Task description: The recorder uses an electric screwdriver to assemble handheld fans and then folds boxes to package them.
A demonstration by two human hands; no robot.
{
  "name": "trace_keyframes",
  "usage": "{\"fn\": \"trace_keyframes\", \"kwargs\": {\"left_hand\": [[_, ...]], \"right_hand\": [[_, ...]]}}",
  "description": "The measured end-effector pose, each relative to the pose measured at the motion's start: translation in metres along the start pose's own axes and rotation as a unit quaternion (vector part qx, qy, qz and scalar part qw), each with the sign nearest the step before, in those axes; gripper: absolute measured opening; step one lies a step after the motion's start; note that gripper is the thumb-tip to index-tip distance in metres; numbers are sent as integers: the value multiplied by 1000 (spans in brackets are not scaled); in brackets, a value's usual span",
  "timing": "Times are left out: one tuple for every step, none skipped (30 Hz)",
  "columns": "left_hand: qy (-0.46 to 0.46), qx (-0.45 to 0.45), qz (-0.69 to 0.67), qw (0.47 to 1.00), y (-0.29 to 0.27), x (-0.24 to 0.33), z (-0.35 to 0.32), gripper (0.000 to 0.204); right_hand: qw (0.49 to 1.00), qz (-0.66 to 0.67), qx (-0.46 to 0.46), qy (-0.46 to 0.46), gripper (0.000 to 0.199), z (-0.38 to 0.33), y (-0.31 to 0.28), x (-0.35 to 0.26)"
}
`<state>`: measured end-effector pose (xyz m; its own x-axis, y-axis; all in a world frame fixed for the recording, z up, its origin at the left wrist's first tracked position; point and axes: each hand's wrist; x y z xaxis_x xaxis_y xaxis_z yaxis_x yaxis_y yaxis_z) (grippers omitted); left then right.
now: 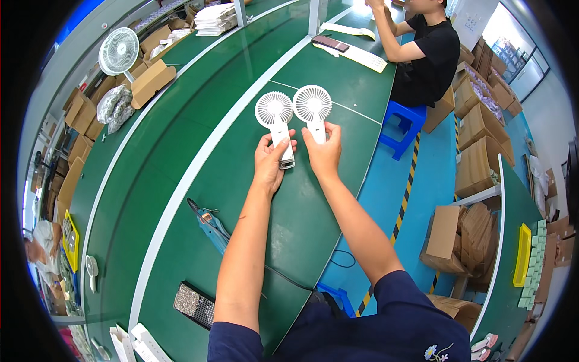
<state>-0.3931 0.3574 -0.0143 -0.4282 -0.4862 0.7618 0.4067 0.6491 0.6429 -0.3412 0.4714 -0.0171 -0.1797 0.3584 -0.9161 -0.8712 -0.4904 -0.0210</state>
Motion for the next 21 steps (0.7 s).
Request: {"fn": "trace_keyframes", "kwargs": {"left_hand": [[0, 1, 0, 1000, -1, 0, 0, 30], [0, -4, 0, 1000, -2, 0, 0, 30], [1, -8, 1, 1000, -3, 0, 0, 30], [1, -7, 1, 1000, -3, -1, 0, 30], [-3, -9, 1, 1000, -4, -1, 0, 31], [-7, -12, 1, 1000, -4, 0, 0, 31], [-7, -12, 2, 1000, -3, 0, 0, 31], [-7, -10, 5, 1000, -3, 0, 0, 32], [-7, -8, 6, 1000, -2, -1, 0, 33], [-7, -9, 7, 1000, -1, -1, 1, 33], [-4, -5, 3, 1000, 0, -1, 2, 34], [-1, 0, 0, 1000, 0, -2, 2, 34], [-1, 1, 0, 1000, 0, -2, 3, 34], [5, 7, 4, 1000, 1, -2, 4, 33], [11, 10, 8, 1000, 1, -2, 6, 33], [14, 10, 8, 1000, 1, -2, 7, 33], [12, 40, 13, 999, 2, -3, 7, 32], [13, 68, 16, 997, 6, -4, 12, 32], [14, 106, 38, 994, 9, -4, 17, 31], [-7, 131, 109, 985, 3, -6, 29, 33], [-29, 151, 178, 972, 2, -10, 43, 35]], "right_hand": [[1000, 1, 0, 0, 48, 0, 0, -1], [1000, -5, 0, 4, 48, 0, 0, -2], [1000, -11, -1, 7, 49, 0, 0, -3], [1000, -10, -1, 8, 49, -1, 0, -3], [1000, -11, 0, 11, 49, -1, -1, -3], [1000, -12, 0, 14, 49, -1, -1, -4], [1000, -11, 1, 14, 49, 0, -1, -3], [1000, -15, -2, 15, 49, 0, -1, -2], [1000, -19, -5, 15, 49, 1, -2, -1], [1000, -19, -4, 16, 49, 2, -2, -1], [1000, -24, -7, 16, 50, 3, -3, 0], [999, -29, -11, 18, 51, 3, -3, -1], [999, -29, -12, 18, 51, 3, -3, -3], [999, -23, -12, 37, 51, 3, -3, -5], [998, -18, -12, 54, 51, 4, -2, -7], [998, -16, -13, 52, 51, 4, -1, -5], [998, -50, -7, 24, 51, 4, 1, 2], [996, -85, 0, -8, 50, 8, 1, 7], [994, -103, -18, -15, 50, 12, 2, 11], [992, -121, -36, -24, 50, 18, 2, 14], [986, -151, -33, -66, 48, 27, -2, 24]]}}
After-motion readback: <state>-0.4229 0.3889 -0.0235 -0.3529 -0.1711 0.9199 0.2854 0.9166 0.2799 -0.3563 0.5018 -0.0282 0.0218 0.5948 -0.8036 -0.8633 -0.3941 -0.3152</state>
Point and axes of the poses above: each hand's wrist, its own z-axis towards the middle knuckle, its own y-axis out of the palm, x = y × z, and after that the axes turned 5 degrees about -y, right-handed
